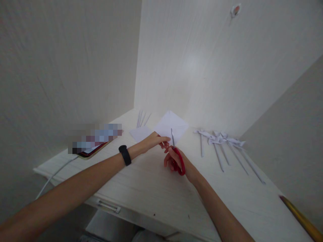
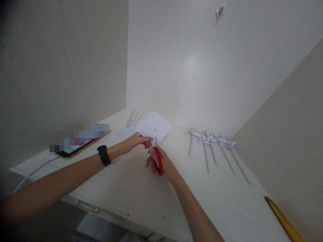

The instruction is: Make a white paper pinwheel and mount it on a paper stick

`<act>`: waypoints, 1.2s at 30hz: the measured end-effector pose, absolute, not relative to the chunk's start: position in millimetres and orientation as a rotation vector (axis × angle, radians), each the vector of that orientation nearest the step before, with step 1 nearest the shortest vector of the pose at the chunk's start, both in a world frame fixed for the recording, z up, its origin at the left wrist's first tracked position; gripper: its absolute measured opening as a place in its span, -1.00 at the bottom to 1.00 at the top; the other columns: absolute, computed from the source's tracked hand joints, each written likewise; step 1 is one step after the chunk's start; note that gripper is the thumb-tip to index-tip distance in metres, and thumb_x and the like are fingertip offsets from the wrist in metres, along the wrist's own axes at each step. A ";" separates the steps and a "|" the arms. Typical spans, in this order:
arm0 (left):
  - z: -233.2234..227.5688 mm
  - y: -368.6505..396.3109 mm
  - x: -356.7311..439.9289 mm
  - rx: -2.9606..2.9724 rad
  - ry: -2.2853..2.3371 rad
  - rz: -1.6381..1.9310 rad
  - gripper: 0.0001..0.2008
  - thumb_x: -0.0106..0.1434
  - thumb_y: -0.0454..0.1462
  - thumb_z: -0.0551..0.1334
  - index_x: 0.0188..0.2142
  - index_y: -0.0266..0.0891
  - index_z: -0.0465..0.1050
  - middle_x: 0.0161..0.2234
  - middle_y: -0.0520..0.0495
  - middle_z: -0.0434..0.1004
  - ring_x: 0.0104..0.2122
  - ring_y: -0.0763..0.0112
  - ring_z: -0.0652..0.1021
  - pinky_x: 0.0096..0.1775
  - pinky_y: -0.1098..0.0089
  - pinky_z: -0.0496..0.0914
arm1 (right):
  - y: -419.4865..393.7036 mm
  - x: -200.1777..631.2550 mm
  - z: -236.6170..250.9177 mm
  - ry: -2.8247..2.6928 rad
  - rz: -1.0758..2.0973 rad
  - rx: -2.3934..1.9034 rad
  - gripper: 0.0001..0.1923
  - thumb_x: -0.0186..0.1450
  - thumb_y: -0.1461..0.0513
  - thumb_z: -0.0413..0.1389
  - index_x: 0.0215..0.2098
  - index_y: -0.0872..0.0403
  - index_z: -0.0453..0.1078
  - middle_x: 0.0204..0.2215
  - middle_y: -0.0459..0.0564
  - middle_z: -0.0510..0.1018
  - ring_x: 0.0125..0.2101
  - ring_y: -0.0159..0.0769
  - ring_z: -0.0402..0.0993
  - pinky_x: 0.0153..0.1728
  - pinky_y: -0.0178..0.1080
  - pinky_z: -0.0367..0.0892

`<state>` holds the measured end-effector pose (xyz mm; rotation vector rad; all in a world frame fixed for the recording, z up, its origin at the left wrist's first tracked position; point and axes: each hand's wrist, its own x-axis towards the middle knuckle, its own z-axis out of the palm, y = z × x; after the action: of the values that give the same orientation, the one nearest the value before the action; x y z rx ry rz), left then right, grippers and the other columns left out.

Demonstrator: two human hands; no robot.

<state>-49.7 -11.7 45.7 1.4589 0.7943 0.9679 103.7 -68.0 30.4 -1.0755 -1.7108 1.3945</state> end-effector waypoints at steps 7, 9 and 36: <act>47.0 -14.0 -48.7 1.500 0.783 0.935 -0.81 0.08 -0.28 0.19 -0.58 -0.37 0.41 -0.61 -0.02 0.45 -0.60 0.54 0.43 -0.50 0.48 0.30 | -63.4 106.4 19.9 -1.668 1.506 -0.931 -0.42 0.18 -0.26 -0.25 -0.26 0.04 0.14 -0.63 -0.13 0.45 -0.77 -0.50 0.18 -0.75 -0.41 0.05; 47.5 -14.7 -48.6 1.520 0.770 0.923 -0.81 0.09 -0.27 0.18 -0.58 -0.36 0.41 -0.60 -0.03 0.46 -0.60 0.54 0.43 -0.50 0.48 0.30 | -63.1 106.6 18.9 -1.665 1.518 -0.916 -0.41 0.18 -0.26 -0.27 -0.26 0.05 0.15 -0.62 -0.13 0.45 -0.77 -0.50 0.19 -0.75 -0.41 0.05; 38.5 -8.1 -49.1 1.557 0.741 0.883 -0.78 0.12 -0.24 0.18 -0.56 -0.36 0.42 -0.60 -0.02 0.45 -0.60 0.55 0.43 -0.49 0.49 0.29 | -61.8 110.1 18.3 -1.679 1.540 -0.958 -0.37 0.20 -0.25 -0.32 -0.26 0.07 0.22 -0.64 -0.10 0.44 -0.72 -0.47 0.28 -0.71 -0.41 0.05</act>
<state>-49.1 -8.1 38.5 1.5566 0.7414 0.8831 110.1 -61.8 18.3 -0.9578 -1.6795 1.5397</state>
